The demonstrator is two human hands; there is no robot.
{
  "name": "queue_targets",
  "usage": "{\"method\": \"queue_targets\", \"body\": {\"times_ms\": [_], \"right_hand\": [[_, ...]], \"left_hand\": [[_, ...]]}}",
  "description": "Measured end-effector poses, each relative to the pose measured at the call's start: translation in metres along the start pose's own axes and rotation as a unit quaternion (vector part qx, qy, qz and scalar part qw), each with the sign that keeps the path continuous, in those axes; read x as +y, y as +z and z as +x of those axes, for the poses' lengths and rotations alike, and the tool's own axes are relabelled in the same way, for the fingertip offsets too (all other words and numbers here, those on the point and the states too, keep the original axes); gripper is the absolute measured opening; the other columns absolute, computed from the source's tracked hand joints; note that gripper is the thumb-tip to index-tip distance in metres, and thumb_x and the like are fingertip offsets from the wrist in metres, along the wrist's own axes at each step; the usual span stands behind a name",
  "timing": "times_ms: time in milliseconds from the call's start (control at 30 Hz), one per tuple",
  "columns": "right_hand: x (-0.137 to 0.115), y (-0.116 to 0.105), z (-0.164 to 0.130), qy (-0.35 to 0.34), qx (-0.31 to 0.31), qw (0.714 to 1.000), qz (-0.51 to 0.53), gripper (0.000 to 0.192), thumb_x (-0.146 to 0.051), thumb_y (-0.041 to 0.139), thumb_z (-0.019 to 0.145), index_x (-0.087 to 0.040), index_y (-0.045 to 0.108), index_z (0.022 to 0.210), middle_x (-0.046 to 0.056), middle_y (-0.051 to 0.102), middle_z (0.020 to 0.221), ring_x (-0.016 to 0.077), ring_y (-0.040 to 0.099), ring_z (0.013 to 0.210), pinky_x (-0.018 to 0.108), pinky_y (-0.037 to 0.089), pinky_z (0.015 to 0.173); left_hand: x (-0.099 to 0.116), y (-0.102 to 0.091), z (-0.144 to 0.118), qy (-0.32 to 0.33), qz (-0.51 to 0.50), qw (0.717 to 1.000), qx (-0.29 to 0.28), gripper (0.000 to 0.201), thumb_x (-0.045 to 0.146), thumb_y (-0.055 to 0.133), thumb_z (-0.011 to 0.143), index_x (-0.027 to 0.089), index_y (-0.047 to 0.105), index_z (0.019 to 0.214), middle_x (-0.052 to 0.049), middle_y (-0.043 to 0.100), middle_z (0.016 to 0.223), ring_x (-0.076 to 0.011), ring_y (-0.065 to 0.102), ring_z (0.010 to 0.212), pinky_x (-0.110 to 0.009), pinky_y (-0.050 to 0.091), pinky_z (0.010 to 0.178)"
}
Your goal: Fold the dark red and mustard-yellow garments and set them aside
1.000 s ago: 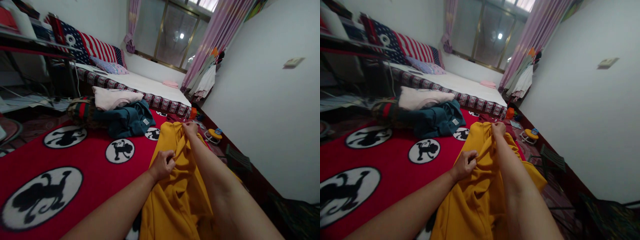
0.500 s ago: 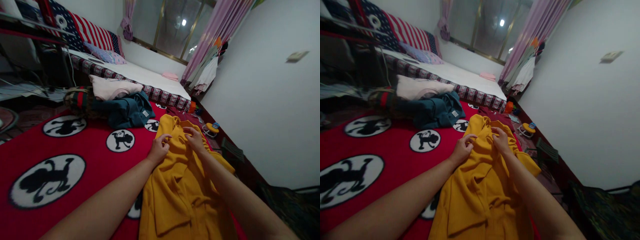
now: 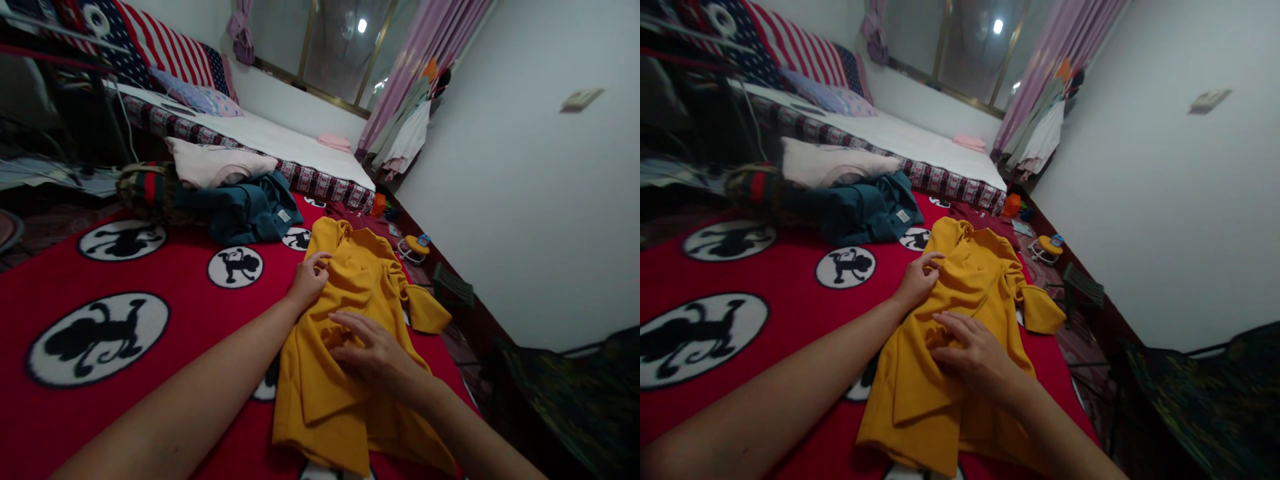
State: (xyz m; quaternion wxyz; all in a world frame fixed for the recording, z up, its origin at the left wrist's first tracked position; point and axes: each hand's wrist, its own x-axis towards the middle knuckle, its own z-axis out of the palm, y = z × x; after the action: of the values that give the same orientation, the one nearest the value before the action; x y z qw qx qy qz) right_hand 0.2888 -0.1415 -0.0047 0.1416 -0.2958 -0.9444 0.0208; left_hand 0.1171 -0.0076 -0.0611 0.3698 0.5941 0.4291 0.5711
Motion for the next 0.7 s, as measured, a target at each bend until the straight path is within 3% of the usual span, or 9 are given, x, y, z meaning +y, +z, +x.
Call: {"method": "queue_targets", "body": {"times_ms": [67, 233, 400, 533, 600, 700], "right_hand": [[-0.004, -0.005, 0.0, -0.02, 0.016, 0.999, 0.029, 0.012, -0.018, 0.059, 0.088, -0.024, 0.069, 0.089, 0.009, 0.055, 0.137, 0.0249, 0.047, 0.13, 0.044, 0.043, 0.103], [-0.027, -0.038, -0.008, 0.06, 0.052, 0.981, 0.174, 0.006, -0.019, 0.056, 0.091, -0.023, 0.06, 0.091, 0.007, 0.066, 0.122, 0.0189, 0.06, 0.114, 0.043, 0.033, 0.111], [-0.056, -0.054, -0.006, 0.086, -0.053, 0.96, 0.26, 0.009, -0.018, 0.052, 0.093, -0.024, 0.058, 0.095, 0.003, 0.072, 0.107, 0.0142, 0.065, 0.1, 0.035, 0.036, 0.108], [-0.069, -0.05, 0.0, 0.106, -0.141, 0.941, 0.29, 0.014, -0.017, 0.053, 0.091, -0.021, 0.065, 0.097, 0.004, 0.072, 0.102, 0.0153, 0.066, 0.095, 0.029, 0.045, 0.092], [-0.065, -0.046, 0.001, 0.152, -0.116, 0.929, 0.317, 0.015, -0.02, 0.053, 0.091, -0.021, 0.067, 0.097, 0.004, 0.072, 0.099, 0.0154, 0.066, 0.091, 0.027, 0.047, 0.083], [-0.037, -0.036, 0.005, 0.278, 0.066, 0.887, 0.362, 0.02, -0.034, 0.055, 0.091, -0.018, 0.066, 0.084, 0.004, 0.07, 0.082, 0.0143, 0.063, 0.074, 0.025, 0.047, 0.068]], "left_hand": [[-0.001, -0.001, 0.0, -0.005, -0.008, 1.0, -0.002, 0.044, 0.005, 0.05, 0.069, 0.014, 0.067, 0.108, -0.001, 0.061, 0.079, -0.0065, 0.05, 0.052, -0.017, 0.041, 0.052], [-0.003, -0.001, 0.0, 0.003, 0.001, 1.0, -0.009, 0.042, 0.001, 0.046, 0.067, 0.014, 0.07, 0.099, -0.002, 0.062, 0.083, -0.0059, 0.048, 0.052, -0.017, 0.04, 0.051], [-0.003, 0.0, 0.0, 0.057, 0.036, 0.998, 0.01, 0.034, 0.0, 0.046, 0.069, 0.016, 0.074, 0.082, -0.005, 0.061, 0.093, -0.0115, 0.059, 0.079, -0.02, 0.049, 0.069], [-0.006, 0.002, 0.0, 0.057, 0.048, 0.997, -0.004, 0.019, 0.01, 0.058, 0.073, 0.017, 0.074, 0.083, -0.005, 0.061, 0.093, -0.0128, 0.061, 0.08, -0.022, 0.052, 0.071], [-0.009, 0.003, 0.001, 0.058, 0.079, 0.995, -0.017, 0.018, 0.009, 0.063, 0.07, 0.018, 0.074, 0.082, -0.004, 0.061, 0.089, -0.012, 0.06, 0.074, -0.023, 0.053, 0.07], [-0.011, 0.003, 0.002, 0.044, 0.117, 0.992, -0.021, 0.022, 0.004, 0.061, 0.069, 0.018, 0.074, 0.079, -0.003, 0.063, 0.082, -0.0115, 0.059, 0.067, -0.025, 0.053, 0.07]]}}
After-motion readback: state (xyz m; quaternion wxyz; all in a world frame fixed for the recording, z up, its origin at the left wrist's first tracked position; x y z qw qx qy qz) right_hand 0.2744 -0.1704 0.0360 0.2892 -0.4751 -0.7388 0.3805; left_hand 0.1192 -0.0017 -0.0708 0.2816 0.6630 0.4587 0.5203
